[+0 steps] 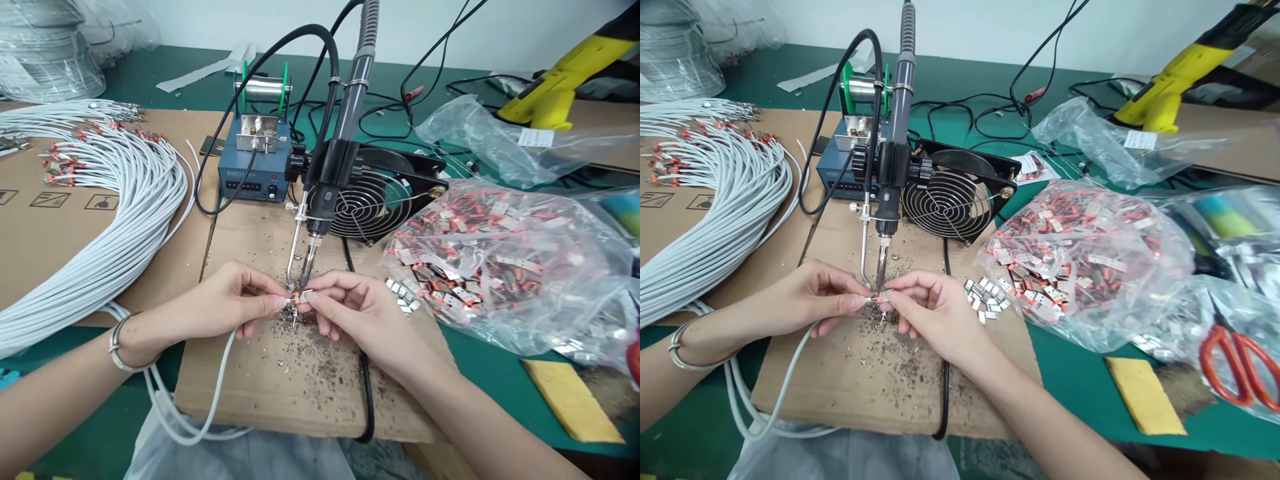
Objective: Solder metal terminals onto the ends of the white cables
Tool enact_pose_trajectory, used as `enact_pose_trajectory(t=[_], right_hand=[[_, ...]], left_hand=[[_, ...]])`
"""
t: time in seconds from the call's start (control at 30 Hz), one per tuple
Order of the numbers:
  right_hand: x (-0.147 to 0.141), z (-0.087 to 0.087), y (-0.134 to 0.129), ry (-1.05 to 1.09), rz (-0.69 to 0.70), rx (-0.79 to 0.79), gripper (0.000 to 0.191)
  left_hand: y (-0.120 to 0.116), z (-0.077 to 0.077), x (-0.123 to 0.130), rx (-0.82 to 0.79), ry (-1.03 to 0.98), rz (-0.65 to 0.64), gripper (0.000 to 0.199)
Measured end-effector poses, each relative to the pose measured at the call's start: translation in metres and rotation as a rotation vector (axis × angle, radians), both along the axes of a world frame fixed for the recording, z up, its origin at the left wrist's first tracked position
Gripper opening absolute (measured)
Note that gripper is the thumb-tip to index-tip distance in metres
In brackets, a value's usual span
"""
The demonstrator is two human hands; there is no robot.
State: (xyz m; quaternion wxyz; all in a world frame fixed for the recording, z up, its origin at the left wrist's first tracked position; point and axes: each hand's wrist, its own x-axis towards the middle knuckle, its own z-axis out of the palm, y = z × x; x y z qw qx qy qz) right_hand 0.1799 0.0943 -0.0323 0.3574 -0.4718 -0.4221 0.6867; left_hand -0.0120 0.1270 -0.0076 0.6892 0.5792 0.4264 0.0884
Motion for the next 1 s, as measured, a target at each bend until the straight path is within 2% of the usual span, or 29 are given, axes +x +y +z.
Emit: enact_pose_trajectory(t=[0.63, 1.0], right_hand=[[0.0033, -0.0018, -0.0008, 0.118, -0.011, -0.028, 0.022], [0.0018, -0.0006, -0.0002, 0.040, 0.001, -0.004, 0.021]], left_hand=[[-0.0003, 0.0041, 0.0002, -0.070, -0.042, 0.038, 0.022], [0.0001, 0.0019, 0.0021, -0.013, 0.011, 0.006, 0.027]])
